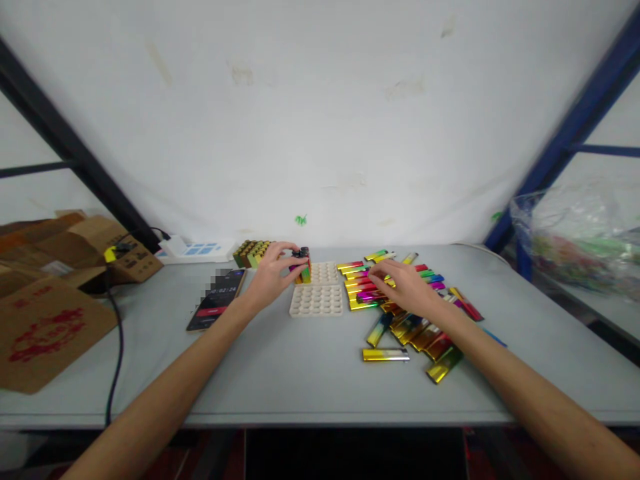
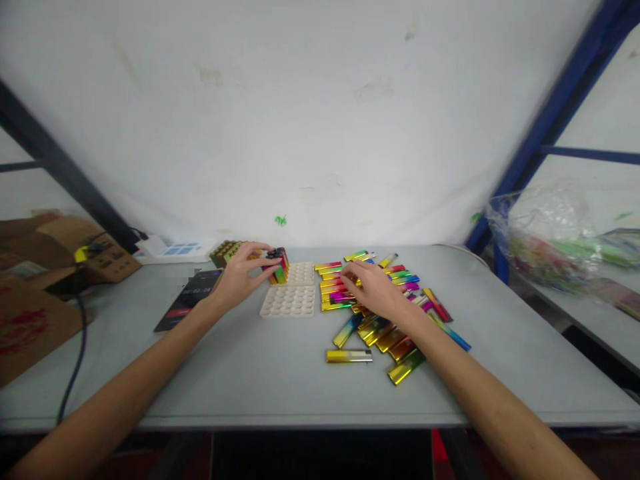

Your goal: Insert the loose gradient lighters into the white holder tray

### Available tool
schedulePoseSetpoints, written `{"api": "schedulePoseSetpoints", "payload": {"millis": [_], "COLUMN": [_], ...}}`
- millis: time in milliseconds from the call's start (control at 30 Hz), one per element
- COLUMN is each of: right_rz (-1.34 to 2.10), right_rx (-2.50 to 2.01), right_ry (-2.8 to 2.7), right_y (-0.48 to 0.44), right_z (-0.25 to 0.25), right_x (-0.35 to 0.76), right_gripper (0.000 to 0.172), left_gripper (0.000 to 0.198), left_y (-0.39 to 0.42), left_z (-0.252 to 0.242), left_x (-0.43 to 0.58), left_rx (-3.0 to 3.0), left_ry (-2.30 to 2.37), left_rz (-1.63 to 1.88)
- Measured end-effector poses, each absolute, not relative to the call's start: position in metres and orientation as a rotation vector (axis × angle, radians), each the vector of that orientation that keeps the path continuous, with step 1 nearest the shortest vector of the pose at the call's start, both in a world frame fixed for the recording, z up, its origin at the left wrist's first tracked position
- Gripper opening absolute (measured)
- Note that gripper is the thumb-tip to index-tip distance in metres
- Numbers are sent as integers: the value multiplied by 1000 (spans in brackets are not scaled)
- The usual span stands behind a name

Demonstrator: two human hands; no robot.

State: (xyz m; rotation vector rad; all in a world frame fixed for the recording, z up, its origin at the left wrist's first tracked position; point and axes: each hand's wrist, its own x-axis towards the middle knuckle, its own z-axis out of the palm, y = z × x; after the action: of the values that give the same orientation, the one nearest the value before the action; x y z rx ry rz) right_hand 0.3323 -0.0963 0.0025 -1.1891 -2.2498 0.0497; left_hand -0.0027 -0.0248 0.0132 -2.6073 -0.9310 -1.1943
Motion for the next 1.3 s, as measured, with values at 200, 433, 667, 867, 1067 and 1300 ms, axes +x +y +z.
{"api": "schedulePoseSetpoints", "payload": {"millis": [200,433,667,867,1067,1300], "right_rz": [119,301,248,187,27,115], "right_rx": [-1116,-1146,-1199,-1187,-1120,-1280], "right_ry": [-2415,-2507,-2423,-2291,-2218,-2047], "right_y": [-97,-101,-100,-100,-97,-105], "right_z": [-4,3,1,5,7,14], "right_x": [332,335,335,334,337,330], "right_gripper": [21,18,16,13,19,26], "left_gripper": [17,17,18,19,32,52], "left_y": [-25,-27,-29,-29,-29,-23], "left_z": [1,-8,-8,-7,-7,-17], "left_x": [3,9,9,10,9,5], "left_rx": [-2685,-2702,-2681,-2668,-2660,-2707], "left_ry": [-971,-982,-1026,-1018,-1086,-1260], "left_rz": [-1148,-1153,-1153,-1162,-1157,-1051]}}
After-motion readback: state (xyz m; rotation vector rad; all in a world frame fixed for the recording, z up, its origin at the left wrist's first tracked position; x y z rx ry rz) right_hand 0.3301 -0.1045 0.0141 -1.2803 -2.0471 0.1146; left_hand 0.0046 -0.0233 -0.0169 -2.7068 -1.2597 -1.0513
